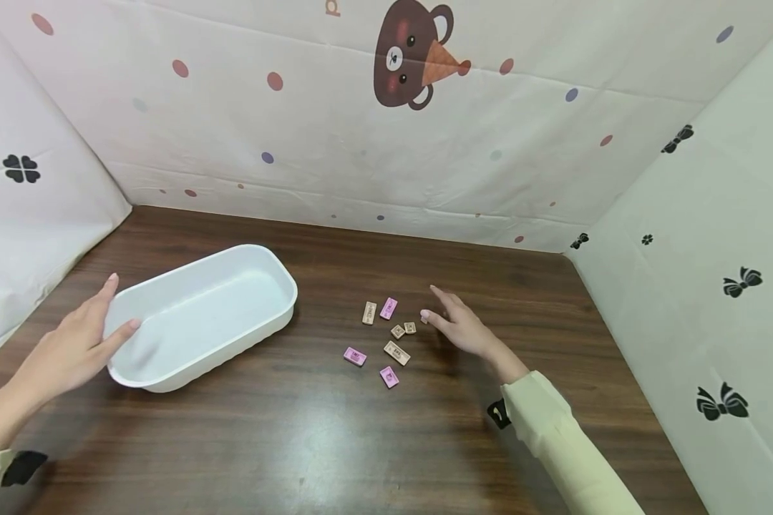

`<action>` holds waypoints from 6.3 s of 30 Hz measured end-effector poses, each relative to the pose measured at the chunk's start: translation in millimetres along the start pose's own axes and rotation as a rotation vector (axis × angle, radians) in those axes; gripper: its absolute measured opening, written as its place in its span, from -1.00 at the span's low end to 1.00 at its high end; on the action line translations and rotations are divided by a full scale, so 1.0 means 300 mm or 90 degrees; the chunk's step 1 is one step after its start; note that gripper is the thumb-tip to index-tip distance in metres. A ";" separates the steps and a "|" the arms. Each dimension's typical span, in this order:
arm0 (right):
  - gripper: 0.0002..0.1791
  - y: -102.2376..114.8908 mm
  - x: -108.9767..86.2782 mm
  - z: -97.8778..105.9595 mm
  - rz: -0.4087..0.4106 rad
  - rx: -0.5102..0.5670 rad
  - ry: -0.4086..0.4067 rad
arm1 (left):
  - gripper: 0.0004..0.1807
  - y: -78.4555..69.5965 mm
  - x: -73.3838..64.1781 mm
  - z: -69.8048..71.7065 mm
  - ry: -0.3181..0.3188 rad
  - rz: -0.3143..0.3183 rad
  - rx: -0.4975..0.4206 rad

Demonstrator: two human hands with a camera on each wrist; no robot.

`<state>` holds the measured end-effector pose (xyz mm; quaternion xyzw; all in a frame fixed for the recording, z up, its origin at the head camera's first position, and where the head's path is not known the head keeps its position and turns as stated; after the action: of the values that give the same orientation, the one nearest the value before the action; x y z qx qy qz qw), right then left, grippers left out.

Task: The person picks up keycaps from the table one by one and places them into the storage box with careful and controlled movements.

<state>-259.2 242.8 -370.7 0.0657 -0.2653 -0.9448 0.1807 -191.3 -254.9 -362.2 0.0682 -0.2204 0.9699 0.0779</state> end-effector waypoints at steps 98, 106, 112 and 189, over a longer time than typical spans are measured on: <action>-0.58 0.153 0.184 -0.057 -0.078 0.319 0.021 | -0.26 0.052 -0.020 -0.070 0.108 0.041 -0.184; -0.63 0.239 0.228 -0.086 -0.055 0.340 0.036 | -0.24 0.044 -0.021 -0.072 0.120 0.047 -0.180; -0.63 0.299 0.258 -0.102 -0.032 0.343 0.047 | -0.24 0.041 -0.021 -0.069 0.122 0.050 -0.179; -0.76 0.784 0.520 -0.532 0.116 0.186 0.209 | -0.21 0.034 -0.031 -0.076 0.140 0.082 -0.176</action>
<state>-296.3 -78.9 -387.2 0.2199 -0.3710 -0.8528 0.2945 -186.4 -255.0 -388.4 -0.0639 -0.3457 0.9350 0.0478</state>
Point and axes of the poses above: each hand's wrist, its own x-axis towards the middle knuckle, its own z-axis out of the back of the hand, y = z × x, the point moved 8 cm from there along x, towards the middle knuckle, and after that the axes turned 3 degrees about -x, right-handed, at the moved point
